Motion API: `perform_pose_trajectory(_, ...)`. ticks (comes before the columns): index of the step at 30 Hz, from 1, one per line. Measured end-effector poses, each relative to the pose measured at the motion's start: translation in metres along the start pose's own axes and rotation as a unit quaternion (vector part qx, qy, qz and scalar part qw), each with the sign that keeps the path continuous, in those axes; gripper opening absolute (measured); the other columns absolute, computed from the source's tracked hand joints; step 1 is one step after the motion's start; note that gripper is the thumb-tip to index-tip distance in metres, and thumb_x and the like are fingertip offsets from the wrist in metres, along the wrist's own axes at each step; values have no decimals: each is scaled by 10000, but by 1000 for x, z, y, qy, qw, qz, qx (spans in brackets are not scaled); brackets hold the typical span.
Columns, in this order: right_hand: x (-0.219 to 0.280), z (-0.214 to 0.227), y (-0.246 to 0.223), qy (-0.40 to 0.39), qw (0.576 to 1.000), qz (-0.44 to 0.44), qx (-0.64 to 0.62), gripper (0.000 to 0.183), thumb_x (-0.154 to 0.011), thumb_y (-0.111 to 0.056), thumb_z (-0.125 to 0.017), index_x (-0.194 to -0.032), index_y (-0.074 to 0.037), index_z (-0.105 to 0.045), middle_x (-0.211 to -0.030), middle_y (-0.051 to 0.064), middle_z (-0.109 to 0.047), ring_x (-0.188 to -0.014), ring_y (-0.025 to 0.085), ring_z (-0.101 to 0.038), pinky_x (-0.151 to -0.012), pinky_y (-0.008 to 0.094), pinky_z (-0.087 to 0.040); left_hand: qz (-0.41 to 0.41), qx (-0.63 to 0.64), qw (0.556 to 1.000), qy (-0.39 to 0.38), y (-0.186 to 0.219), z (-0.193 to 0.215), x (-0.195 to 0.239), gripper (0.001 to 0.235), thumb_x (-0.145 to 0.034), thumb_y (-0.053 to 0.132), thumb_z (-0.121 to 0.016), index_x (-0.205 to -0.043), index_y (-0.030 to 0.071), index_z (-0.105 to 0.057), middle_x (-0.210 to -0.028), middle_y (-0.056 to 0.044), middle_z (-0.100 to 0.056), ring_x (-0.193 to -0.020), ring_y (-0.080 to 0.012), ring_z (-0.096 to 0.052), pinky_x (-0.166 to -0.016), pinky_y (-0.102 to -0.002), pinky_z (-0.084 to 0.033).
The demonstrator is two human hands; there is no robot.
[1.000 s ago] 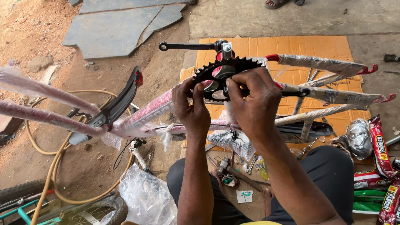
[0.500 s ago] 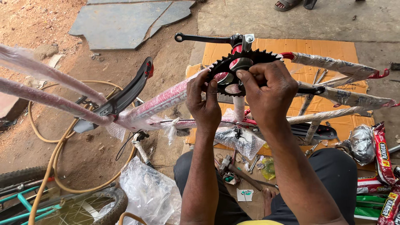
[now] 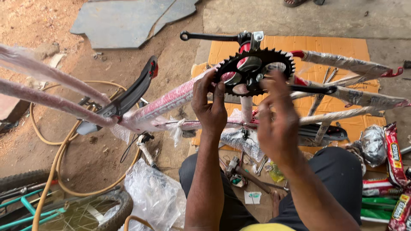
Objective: The person assembles a bicycle by installing the crankset and chain. They use a wrench and hammer to secure the crank arm and chainring, then thread the chain through the frame and over the chainring.
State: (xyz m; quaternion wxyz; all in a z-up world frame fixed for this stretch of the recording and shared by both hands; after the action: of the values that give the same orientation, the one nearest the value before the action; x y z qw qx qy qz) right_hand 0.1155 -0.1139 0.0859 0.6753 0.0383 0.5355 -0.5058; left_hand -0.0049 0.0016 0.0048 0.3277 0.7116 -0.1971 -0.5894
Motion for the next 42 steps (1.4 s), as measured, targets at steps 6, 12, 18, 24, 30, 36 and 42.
perform_pose_trajectory(6, 4, -8, 11, -37, 998, 17, -44, 332, -995, 27, -512, -1310, 29, -615, -1358, 372, -569, -1100, 374, -709, -743, 346, -638, -12, 0, 1000, -6, 1, -5, -6, 329, -1030, 95, -691, -1353, 53, -642, -1098, -75, -697, -908, -130, -637, -808, -291, -536)
perform_pose_trajectory(12, 6, 9, 12, -92, 987, 59, -118, 233, -974, 32, -575, -1179, -13, -676, -1109, 170, -722, -996, 237, -724, -814, 369, -615, -103, -82, 984, 122, 34, -15, -7, 298, -1048, 115, -698, -1308, 26, -583, -1145, -90, -640, -1026, -224, -622, -901, -341, -533)
perform_pose_trajectory(18, 73, 9, 112, -31, 979, -125, -156, 142, -1006, 13, -644, -1126, -30, -707, -960, 72, -702, -783, 98, -660, -673, 249, -540, -195, -198, 960, -23, 68, -46, -10, 331, -928, 285, -828, -1084, 55, -650, -963, -95, -651, -932, -261, -622, -835, -435, -455)
perform_pose_trajectory(24, 146, -15, 227, -217, 865, -405, -200, 201, -939, -100, -686, -1116, -18, -734, -830, 67, -714, -699, 108, -646, -623, 258, -535, -150, -220, 962, -51, 50, -66, -16, 183, -962, 251, -814, -969, 153, -660, -840, -27, -649, -667, -170, -573, -696, -368, -341)
perform_pose_trajectory(30, 287, -64, 354, -130, 722, -614, -291, 165, -951, -108, -670, -1082, -15, -706, -863, 74, -714, -660, 137, -646, -582, 320, -548, -192, -128, 973, -32, 15, -65, 4, 108, -1024, 181, -737, -1022, 135, -639, -797, 17, -591, -682, -142, -547, -693, -354, -404)
perform_pose_trajectory(36, 402, -99, 429, -344, 840, -395, 142, 190, -803, -108, -702, -940, -59, -825, -1001, 176, -765, -919, 349, -714, -859, 459, -565, 15, 52, 998, -21, 8, -90, 71, 226, -1072, 312, -709, -1054, 96, -645, -866, -7, -674, -678, -55, -582, -599, -232, -451)
perform_pose_trajectory(42, 450, -170, 416, -460, 751, -466, 79, 348, -904, -303, -694, -1124, -34, -707, -1095, 209, -696, -980, 343, -666, -858, 460, -531, 156, 173, 953, -196, 6, -116, 94, 356, -1134, 451, -640, -1181, 101, -687, -977, -18, -758, -857, -66, -738, -762, -209, -605)
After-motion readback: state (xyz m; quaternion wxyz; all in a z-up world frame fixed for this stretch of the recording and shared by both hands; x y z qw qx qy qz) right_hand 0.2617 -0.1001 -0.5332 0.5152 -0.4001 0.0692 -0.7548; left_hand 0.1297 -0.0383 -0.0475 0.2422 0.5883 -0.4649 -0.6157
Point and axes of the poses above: each hand's wrist, its own x-axis away from the middle knuckle, its own z-axis out of the back of the hand, y = z × x, the point moved 1 cm from there along -x, towards the middle knuckle
